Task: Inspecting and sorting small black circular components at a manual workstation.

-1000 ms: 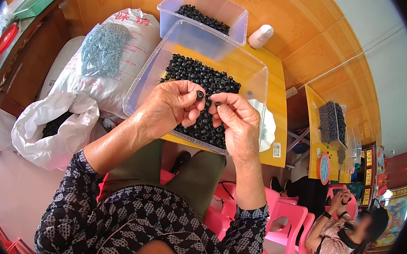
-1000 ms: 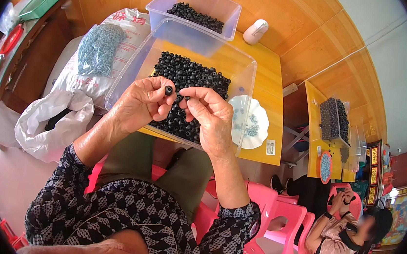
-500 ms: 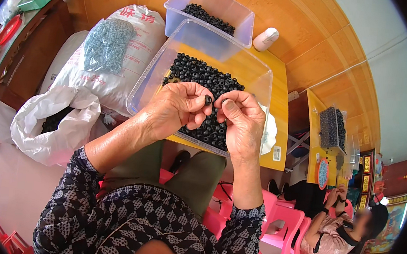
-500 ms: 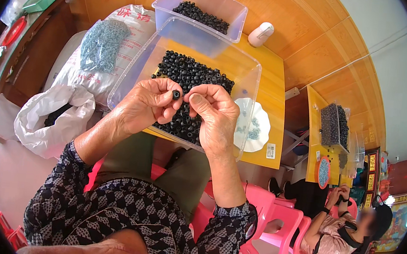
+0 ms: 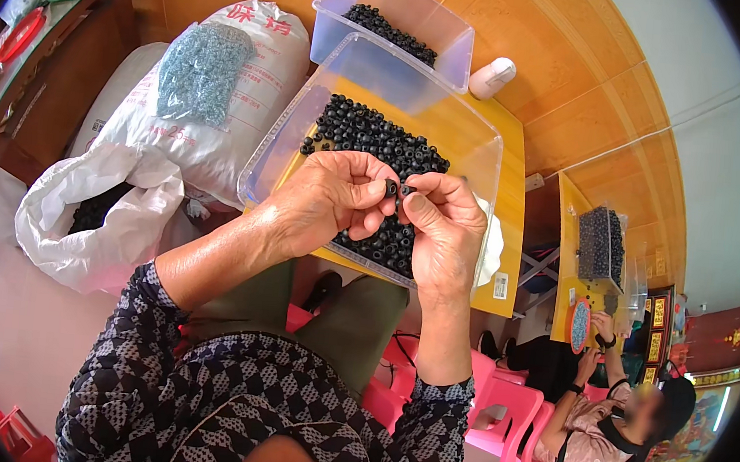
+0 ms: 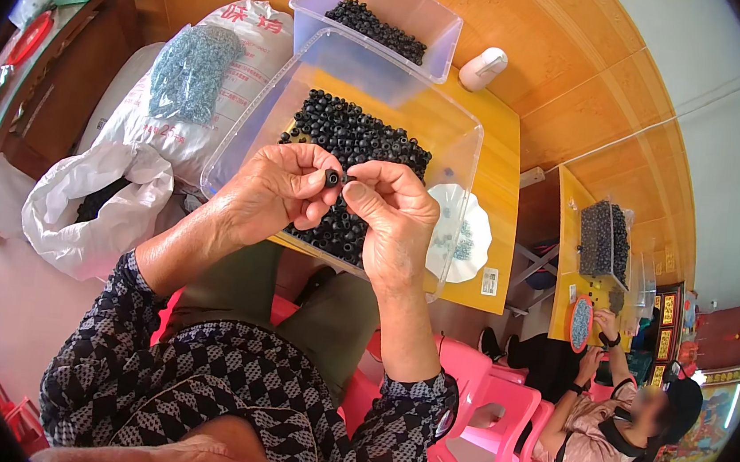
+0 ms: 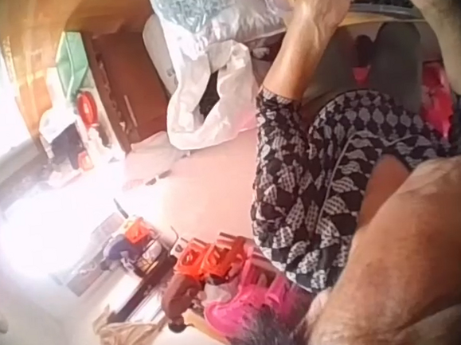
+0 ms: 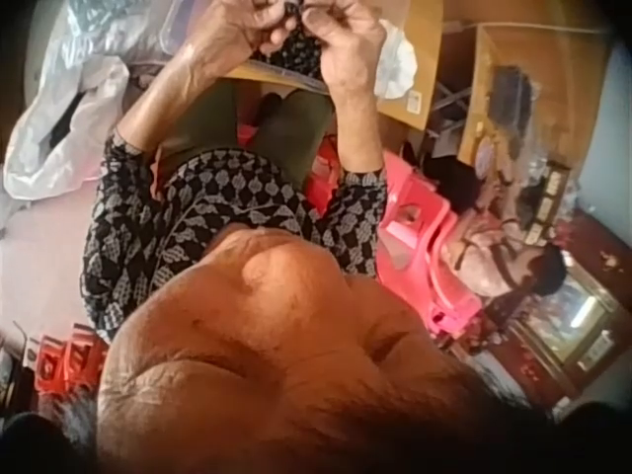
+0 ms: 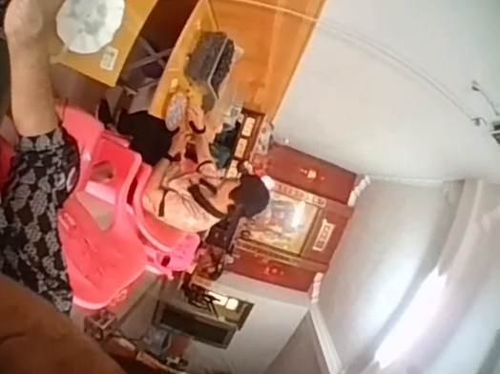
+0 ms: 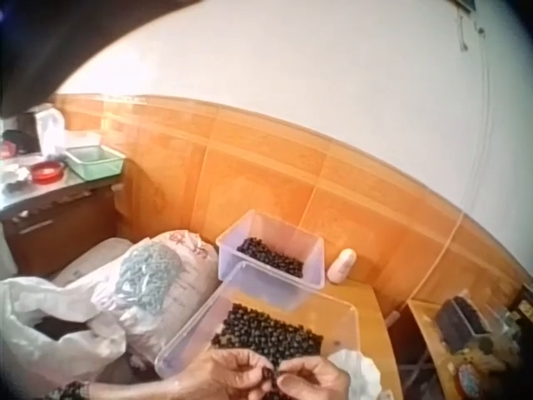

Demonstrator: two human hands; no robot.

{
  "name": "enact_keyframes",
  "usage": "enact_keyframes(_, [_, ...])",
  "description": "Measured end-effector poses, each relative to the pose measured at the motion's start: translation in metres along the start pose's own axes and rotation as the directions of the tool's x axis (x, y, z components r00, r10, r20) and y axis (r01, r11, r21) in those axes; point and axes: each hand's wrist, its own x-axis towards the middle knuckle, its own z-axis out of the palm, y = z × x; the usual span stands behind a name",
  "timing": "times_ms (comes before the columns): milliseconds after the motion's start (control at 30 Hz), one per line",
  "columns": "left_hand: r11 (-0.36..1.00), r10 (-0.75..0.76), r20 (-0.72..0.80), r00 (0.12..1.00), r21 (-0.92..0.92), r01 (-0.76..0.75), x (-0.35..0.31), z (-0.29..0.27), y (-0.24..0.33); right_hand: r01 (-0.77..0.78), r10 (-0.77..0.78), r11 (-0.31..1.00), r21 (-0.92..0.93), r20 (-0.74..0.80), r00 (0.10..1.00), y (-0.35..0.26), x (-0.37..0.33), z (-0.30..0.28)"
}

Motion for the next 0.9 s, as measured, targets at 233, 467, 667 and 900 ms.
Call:
enact_keyframes(233, [0.998,0.035,-0.052,0.998,0.055,-0.032,-0.003,0.001,0.0,0.134,-0.133,0.979,-0.152,0.016,0.991,-0.002,-0.004,0.008])
enact_keyframes(467, [0.987,0.078,-0.077,0.994,0.145,-0.066,-0.003,0.002,-0.003,0.242,-0.244,0.924,-0.297,0.032,0.969,-0.006,-0.005,0.011])
enact_keyframes(667, [0.943,0.156,-0.074,0.985,0.309,-0.126,-0.007,0.004,-0.005,0.312,-0.287,0.829,-0.464,0.126,0.95,-0.013,-0.006,0.006])
enact_keyframes(900, [0.889,0.202,-0.039,0.979,0.427,-0.167,-0.009,0.003,-0.009,0.237,-0.19,0.81,-0.537,0.143,0.971,-0.022,-0.009,0.007])
